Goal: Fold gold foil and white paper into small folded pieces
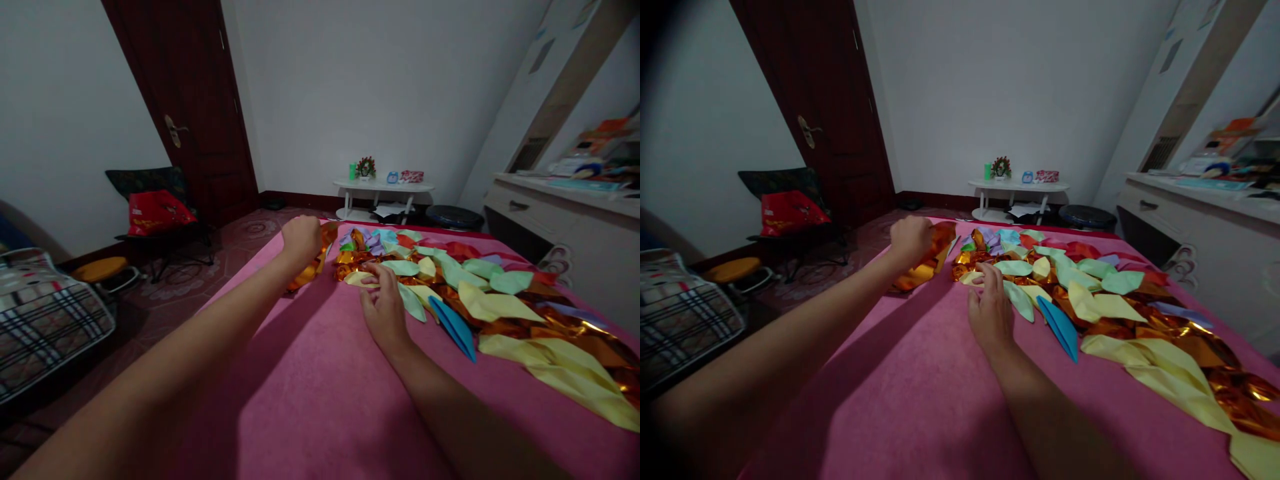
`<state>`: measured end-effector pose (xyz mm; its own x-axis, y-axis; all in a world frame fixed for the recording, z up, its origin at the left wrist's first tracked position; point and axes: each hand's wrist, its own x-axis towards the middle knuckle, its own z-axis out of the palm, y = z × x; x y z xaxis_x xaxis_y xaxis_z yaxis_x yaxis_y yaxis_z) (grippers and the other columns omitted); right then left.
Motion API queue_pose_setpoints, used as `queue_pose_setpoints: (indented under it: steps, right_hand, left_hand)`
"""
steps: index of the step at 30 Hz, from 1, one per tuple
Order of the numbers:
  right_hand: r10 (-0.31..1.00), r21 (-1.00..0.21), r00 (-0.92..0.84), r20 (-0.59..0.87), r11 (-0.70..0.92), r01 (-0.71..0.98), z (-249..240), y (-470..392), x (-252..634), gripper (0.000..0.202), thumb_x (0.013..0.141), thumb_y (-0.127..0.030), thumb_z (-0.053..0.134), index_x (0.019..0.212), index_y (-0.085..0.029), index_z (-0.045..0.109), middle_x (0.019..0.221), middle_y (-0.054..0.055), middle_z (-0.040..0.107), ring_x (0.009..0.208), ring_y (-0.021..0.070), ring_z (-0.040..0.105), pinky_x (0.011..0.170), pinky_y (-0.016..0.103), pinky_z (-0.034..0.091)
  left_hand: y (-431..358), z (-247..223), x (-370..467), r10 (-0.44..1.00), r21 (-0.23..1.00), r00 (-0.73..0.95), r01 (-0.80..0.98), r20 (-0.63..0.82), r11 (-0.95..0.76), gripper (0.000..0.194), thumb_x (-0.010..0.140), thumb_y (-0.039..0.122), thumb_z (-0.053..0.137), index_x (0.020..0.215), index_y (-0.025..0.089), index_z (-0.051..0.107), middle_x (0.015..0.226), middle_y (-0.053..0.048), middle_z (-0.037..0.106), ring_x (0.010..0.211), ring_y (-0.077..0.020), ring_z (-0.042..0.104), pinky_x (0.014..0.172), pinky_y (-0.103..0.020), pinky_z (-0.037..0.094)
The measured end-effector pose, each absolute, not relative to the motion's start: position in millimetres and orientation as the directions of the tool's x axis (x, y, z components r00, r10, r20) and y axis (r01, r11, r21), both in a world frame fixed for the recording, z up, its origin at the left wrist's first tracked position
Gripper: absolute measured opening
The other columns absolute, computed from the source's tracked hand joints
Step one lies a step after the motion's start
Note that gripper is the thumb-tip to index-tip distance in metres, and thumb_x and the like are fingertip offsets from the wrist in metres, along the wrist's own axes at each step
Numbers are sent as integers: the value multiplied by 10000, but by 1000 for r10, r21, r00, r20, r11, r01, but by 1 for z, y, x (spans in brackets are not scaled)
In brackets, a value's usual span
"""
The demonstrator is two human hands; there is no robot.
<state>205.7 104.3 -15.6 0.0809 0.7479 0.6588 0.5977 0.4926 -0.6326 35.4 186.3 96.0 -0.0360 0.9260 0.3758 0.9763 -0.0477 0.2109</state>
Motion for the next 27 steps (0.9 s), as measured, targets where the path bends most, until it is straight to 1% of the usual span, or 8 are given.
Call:
queue_pose_setpoints:
  steps: [3, 4, 9, 13, 16, 19, 22, 27]
  right_hand:
    - [682, -598, 151, 716, 486, 637, -12, 104, 206, 607, 761, -100, 505, 1344, -206, 371, 1308, 132, 465, 1063, 225, 578, 935, 418, 487]
    - [648, -569, 162, 744, 489, 662, -11, 103, 207, 665, 749, -96, 517, 1379, -207, 333, 1352, 138, 431, 1147, 242, 537, 971, 436, 465]
    - [528, -357, 20, 849, 546, 758, -3, 91, 214, 806, 695, 21, 493, 1425, -283, 336, 1503, 93, 273, 1382, 284, 289, 1064, 519, 356]
    - [477, -223, -184, 859, 674, 704, -4, 77, 227, 645, 716, 78, 456, 1163, -352, 634, 1466, 11, 359, 1348, 266, 343, 1056, 515, 357]
    - [498, -223, -272, 824, 725, 651, -5, 63, 237, 502, 767, 31, 498, 1027, -344, 707, 1410, 9, 437, 1308, 267, 395, 1027, 521, 385]
    - [563, -291, -255, 786, 701, 651, -7, 52, 243, 348, 829, -75, 544, 996, -321, 724, 1378, 41, 476, 1263, 273, 444, 999, 520, 406]
    - [654, -480, -84, 752, 631, 610, -10, 46, 245, 253, 866, -207, 562, 1062, -288, 700, 1343, 74, 506, 1225, 268, 480, 989, 489, 417]
    - [905, -932, 225, 360, 339, 128, -16, 51, 251, 414, 839, -446, 576, 1172, -203, 617, 1171, 121, 636, 1072, 299, 582, 850, 447, 495]
  left_hand:
    - [174, 105, 34, 988, 815, -116, 579, 104, -18, 209, 803, 288, 601, 849, 110, 700, 848, -100, 680, 939, -255, 635, 775, -311, 473]
    - [168, 102, 35, 995, 879, -93, 477, 17, 29, 213, 803, 292, 592, 810, 102, 687, 751, -82, 667, 824, -233, 649, 706, -301, 484]
    - [134, 59, 46, 984, 957, 15, 237, -176, 167, 121, 746, 217, 640, 762, 98, 655, 620, -62, 638, 596, -181, 606, 569, -280, 486]
    - [106, 28, 47, 962, 975, 156, 46, -223, 218, 161, 746, 215, 646, 840, 86, 664, 729, -104, 687, 697, -203, 648, 649, -305, 521]
    - [89, 16, 40, 931, 960, 281, -84, -233, 266, 217, 688, 190, 675, 880, 88, 679, 777, -118, 705, 730, -229, 672, 680, -346, 541]
    - [78, 12, 34, 937, 962, 302, -151, -176, 230, 271, 627, 192, 711, 874, 81, 694, 773, -114, 711, 719, -230, 677, 680, -349, 546]
    - [72, 15, 32, 964, 973, 260, -203, -55, 110, 227, 590, 186, 744, 790, 84, 708, 725, -80, 707, 695, -203, 668, 673, -307, 531]
    - [65, 37, 37, 969, 944, 111, -276, 219, -181, 205, 576, 150, 763, 777, 153, 728, 863, -41, 730, 870, -201, 658, 801, -297, 505]
